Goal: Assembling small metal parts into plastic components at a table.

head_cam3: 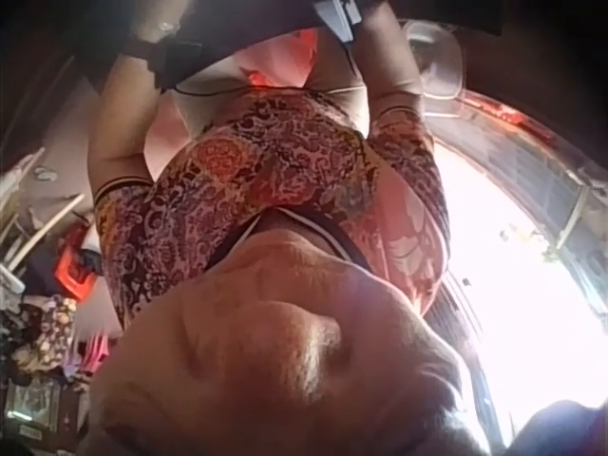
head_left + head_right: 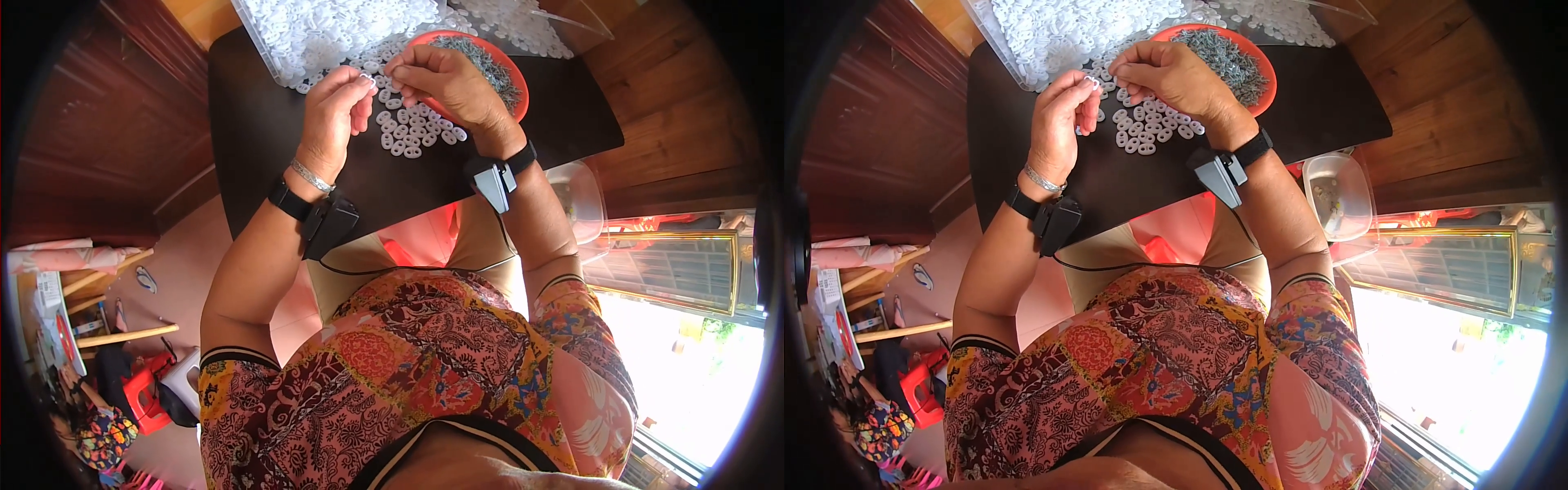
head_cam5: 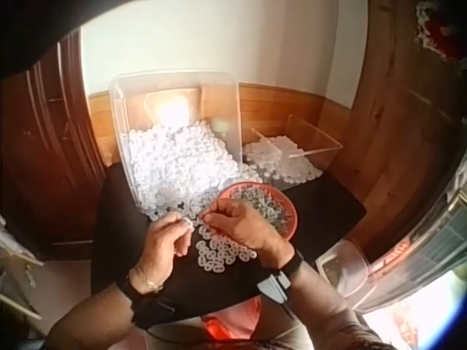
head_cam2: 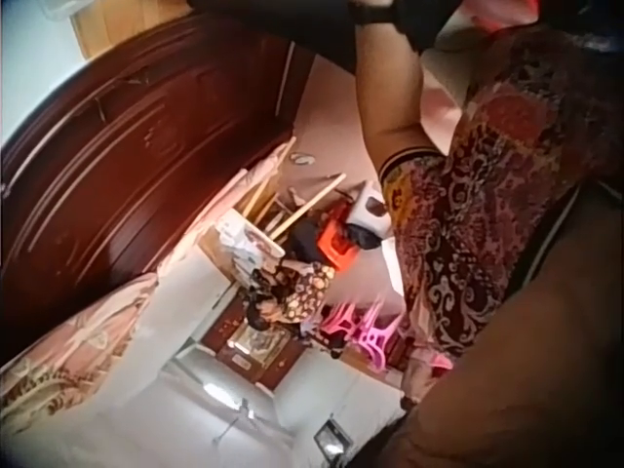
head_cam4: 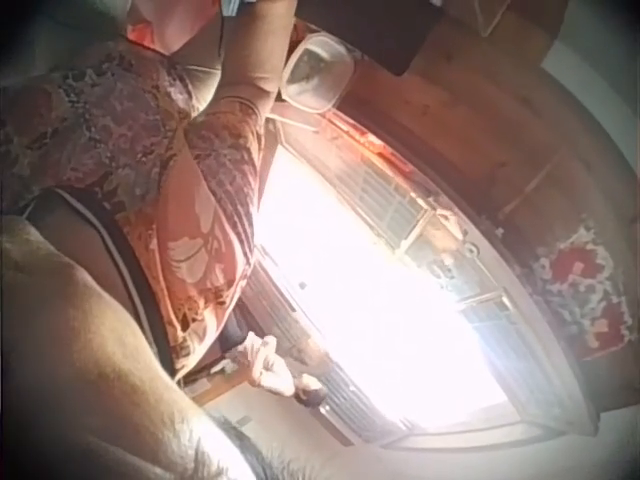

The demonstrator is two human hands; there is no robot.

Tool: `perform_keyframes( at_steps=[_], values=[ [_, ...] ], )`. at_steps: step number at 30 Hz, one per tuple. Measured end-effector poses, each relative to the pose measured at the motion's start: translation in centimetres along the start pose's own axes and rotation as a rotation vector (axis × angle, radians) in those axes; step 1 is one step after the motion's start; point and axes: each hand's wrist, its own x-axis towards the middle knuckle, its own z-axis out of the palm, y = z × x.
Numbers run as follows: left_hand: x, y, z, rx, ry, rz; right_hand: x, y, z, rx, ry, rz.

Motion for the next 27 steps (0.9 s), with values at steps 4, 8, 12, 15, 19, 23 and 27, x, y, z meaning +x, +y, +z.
perform_keyframes(
  at_steps=[4,8,12,15,19,23,27],
  values=[
    [-0.4,0.2,0.3,0.078,-0.029,0.030,0.0,-0.5,1.2,0.044,0.071,-0.050],
    [-0.5,0.3,0.6,0.086,-0.052,0.054,0.0,-0.3,1.3,-0.026,0.036,-0.098],
    [-0.5,0.2,0.6,0.143,-0.081,0.055,-0.1,0.0,1.4,-0.065,0.047,-0.109],
    [-0.5,0.1,0.6,0.149,-0.072,0.050,-0.1,0.0,1.4,-0.051,0.053,-0.116],
    [-0.4,0.0,0.6,0.153,-0.065,0.047,-0.3,0.2,1.3,-0.078,0.075,-0.126],
    [-0.5,-0.1,0.5,0.151,-0.068,0.055,-0.2,0.3,1.5,-0.051,0.048,-0.130],
    [-0.5,-0.1,0.7,0.143,-0.057,0.048,-0.1,0.8,1.5,-0.104,0.063,-0.181]
  ],
)
